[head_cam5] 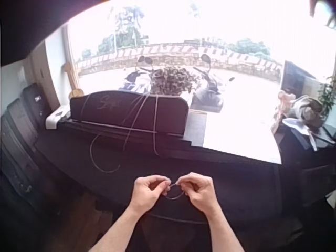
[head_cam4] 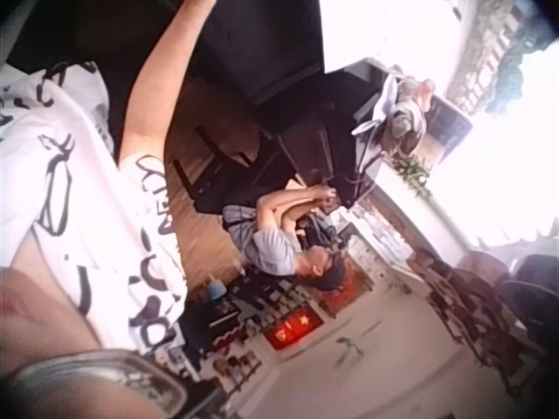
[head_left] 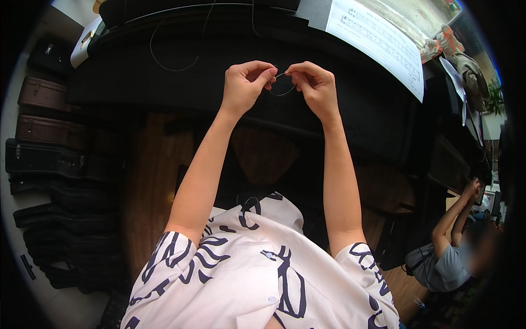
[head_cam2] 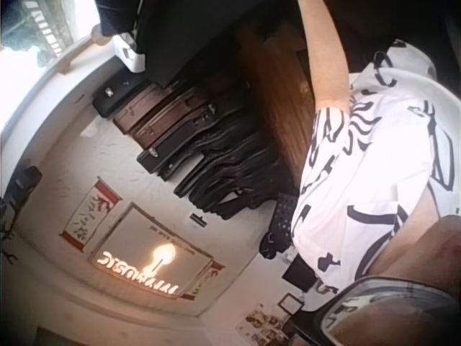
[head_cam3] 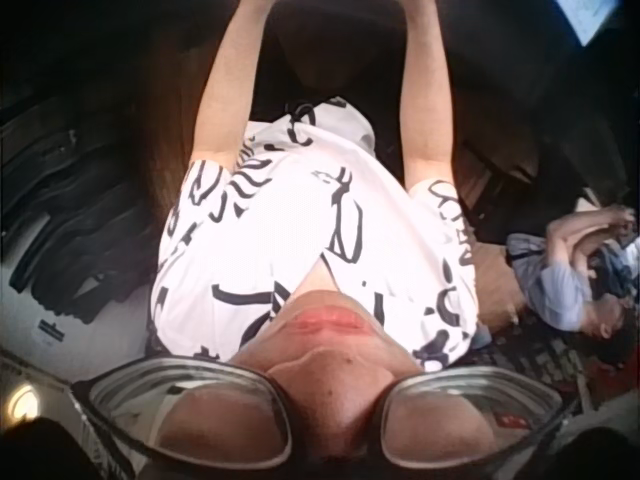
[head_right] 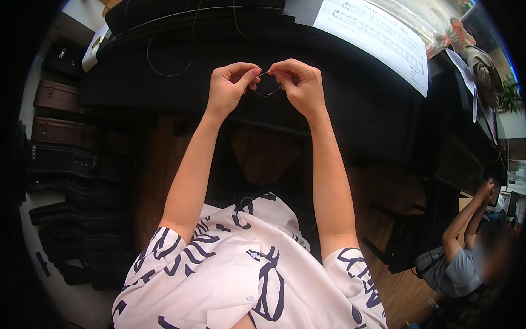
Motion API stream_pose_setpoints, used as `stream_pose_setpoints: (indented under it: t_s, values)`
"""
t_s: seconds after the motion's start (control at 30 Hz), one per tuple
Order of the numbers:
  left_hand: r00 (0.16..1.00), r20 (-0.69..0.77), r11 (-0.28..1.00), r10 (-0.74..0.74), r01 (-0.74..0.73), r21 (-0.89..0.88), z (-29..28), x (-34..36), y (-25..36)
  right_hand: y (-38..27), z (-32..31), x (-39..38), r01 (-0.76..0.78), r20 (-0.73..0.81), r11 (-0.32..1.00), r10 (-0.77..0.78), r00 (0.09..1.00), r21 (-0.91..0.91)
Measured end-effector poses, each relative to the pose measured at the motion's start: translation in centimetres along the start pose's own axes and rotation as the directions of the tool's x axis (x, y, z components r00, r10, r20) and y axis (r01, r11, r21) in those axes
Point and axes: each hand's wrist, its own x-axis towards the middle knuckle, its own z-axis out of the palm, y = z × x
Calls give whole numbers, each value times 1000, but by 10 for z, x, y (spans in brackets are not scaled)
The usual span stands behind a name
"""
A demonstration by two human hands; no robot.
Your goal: The person manipulates a thin metal wire by hand, bending and twisting it into circular and looped shapes. They repeatedly pick up the wire, form loops, and place the shaped pieces on a black surface. The task involves continuous hand manipulation of the wire without tools.
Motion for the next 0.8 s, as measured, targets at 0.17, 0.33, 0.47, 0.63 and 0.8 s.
stream_pose_setpoints:
  t_s: [0.17,0.33,0.47,0.63,0.8]
  values:
    - [967,242,996,-82,91,-25,-8,7,1,2,-1,-5,-3,5,997,3,1000,71]
    - [896,385,975,-219,220,44,-12,12,16,-4,-1,-4,-28,71,999,25,997,42]
    - [776,527,929,-348,360,84,-16,15,23,-10,2,-12,-25,160,981,-6,987,194]
    - [634,659,878,-405,471,87,1,18,23,-9,-13,-33,-74,149,973,42,988,220]
    - [549,766,866,-335,499,21,24,16,21,-29,-32,-47,-129,143,957,94,985,258]
